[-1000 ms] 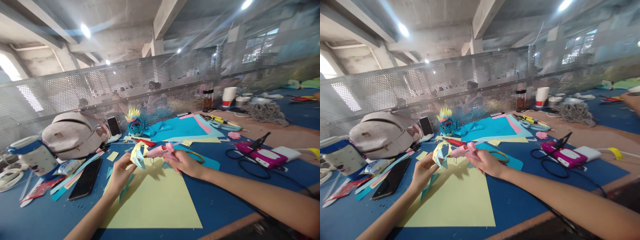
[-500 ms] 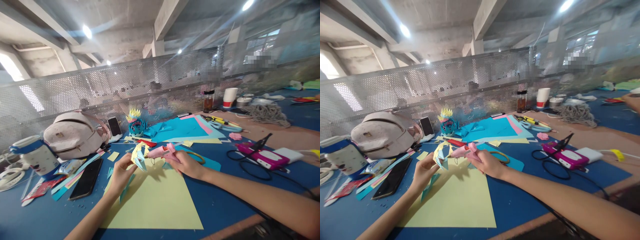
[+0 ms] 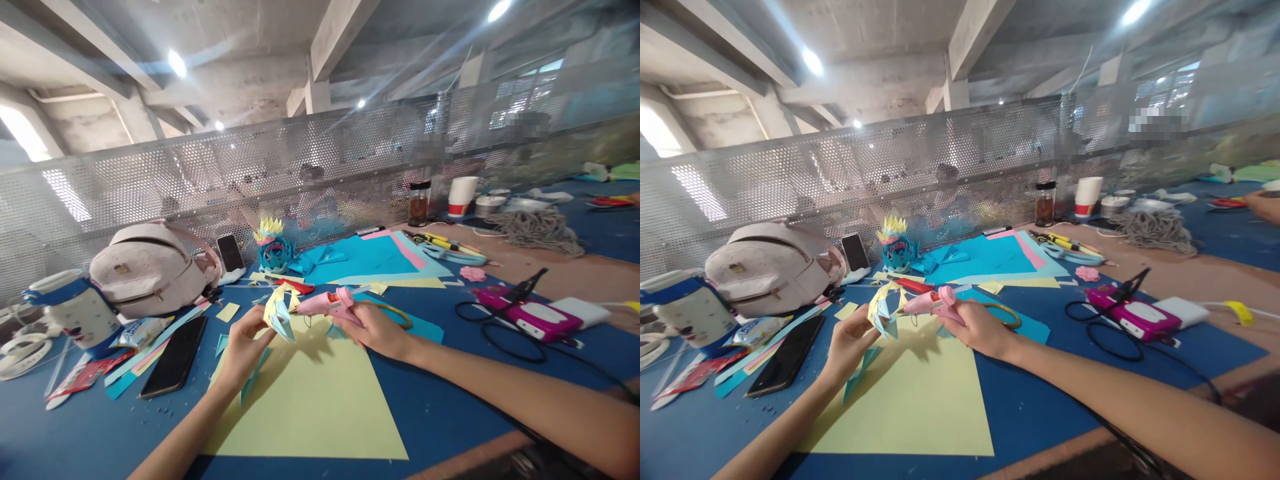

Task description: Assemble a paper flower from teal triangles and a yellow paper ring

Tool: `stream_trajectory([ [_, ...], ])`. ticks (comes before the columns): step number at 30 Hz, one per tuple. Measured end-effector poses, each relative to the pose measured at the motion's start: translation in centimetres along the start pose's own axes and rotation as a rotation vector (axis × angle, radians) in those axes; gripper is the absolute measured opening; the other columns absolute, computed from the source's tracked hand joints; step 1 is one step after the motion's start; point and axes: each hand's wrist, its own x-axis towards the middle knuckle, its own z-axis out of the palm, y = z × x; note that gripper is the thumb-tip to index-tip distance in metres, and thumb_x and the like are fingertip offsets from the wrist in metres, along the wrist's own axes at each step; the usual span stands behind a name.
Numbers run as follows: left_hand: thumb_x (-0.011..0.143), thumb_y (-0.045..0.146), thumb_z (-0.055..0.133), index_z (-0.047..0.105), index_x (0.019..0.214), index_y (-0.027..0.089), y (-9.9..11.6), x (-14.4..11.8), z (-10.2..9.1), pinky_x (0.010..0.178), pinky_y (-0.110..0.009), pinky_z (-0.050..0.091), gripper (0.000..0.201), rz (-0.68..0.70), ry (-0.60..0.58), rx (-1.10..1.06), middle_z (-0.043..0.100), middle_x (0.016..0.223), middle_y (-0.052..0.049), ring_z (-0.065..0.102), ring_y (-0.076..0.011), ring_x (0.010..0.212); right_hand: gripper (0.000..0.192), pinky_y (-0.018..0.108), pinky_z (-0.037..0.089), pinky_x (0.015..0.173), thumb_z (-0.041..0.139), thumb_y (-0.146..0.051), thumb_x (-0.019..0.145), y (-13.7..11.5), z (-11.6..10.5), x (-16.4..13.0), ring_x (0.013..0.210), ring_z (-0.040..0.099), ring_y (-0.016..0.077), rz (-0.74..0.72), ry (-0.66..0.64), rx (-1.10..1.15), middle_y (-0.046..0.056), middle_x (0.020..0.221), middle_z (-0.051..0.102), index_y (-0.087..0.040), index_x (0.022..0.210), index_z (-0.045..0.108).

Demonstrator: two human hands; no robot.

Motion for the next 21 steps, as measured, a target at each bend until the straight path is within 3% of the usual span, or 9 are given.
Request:
stream_trajectory([
  [7, 0.080, 0.018, 0.068, 0.075, 0.084, 0.021, 0.1, -0.1, 0.0, 0.075, -0.025, 0.051, 0.008, 0.001, -0.001, 0.001, 0.064, 0.085, -0.004, 0.059, -0.0183, 0.084, 0.042, 0.026, 0.030, 0.052, 0.041, -0.047, 0.093, 0.2, 0.1, 0.0, 0.050, 0.042, 0.0132, -0.066, 0.091, -0.104, -0.001, 0.052, 0.044, -0.021, 0.060, 0.038],
  [11, 0.081, 0.017, 0.067, 0.075, 0.086, 0.022, 0.1, -0.1, 0.0, 0.077, -0.026, 0.051, 0.010, 0.005, -0.008, -0.001, 0.064, 0.086, -0.004, 0.059, -0.0182, 0.086, 0.041, 0.026, 0.032, 0.053, 0.042, -0.046, 0.094, 0.1, 0.1, -0.1, 0.052, 0.045, 0.0142, -0.095, 0.127, -0.145, 0.001, 0.056, 0.050, -0.020, 0.062, 0.044],
  [16, 0.082, 0.017, 0.065, 0.075, 0.088, 0.022, 0.2, -0.1, -0.1, 0.078, -0.027, 0.052, 0.012, 0.027, -0.017, 0.032, 0.064, 0.089, -0.005, 0.060, -0.0190, 0.087, 0.032, 0.026, 0.037, 0.059, 0.043, -0.041, 0.095, 0.4, 0.3, -0.3, 0.063, 0.058, 0.0180, -0.189, 0.148, -0.165, 0.005, 0.072, 0.066, -0.019, 0.078, 0.059],
  [21, 0.083, 0.019, 0.064, 0.073, 0.083, 0.021, 0.1, -0.2, -0.3, 0.077, -0.028, 0.053, 0.009, 0.045, -0.005, 0.095, 0.065, 0.089, -0.005, 0.060, -0.0191, 0.086, 0.029, 0.027, 0.028, 0.050, 0.047, -0.041, 0.094, 1.1, 0.7, -0.4, 0.049, 0.050, 0.0152, -0.289, 0.245, -0.286, 0.002, 0.058, 0.059, -0.019, 0.078, 0.057],
])
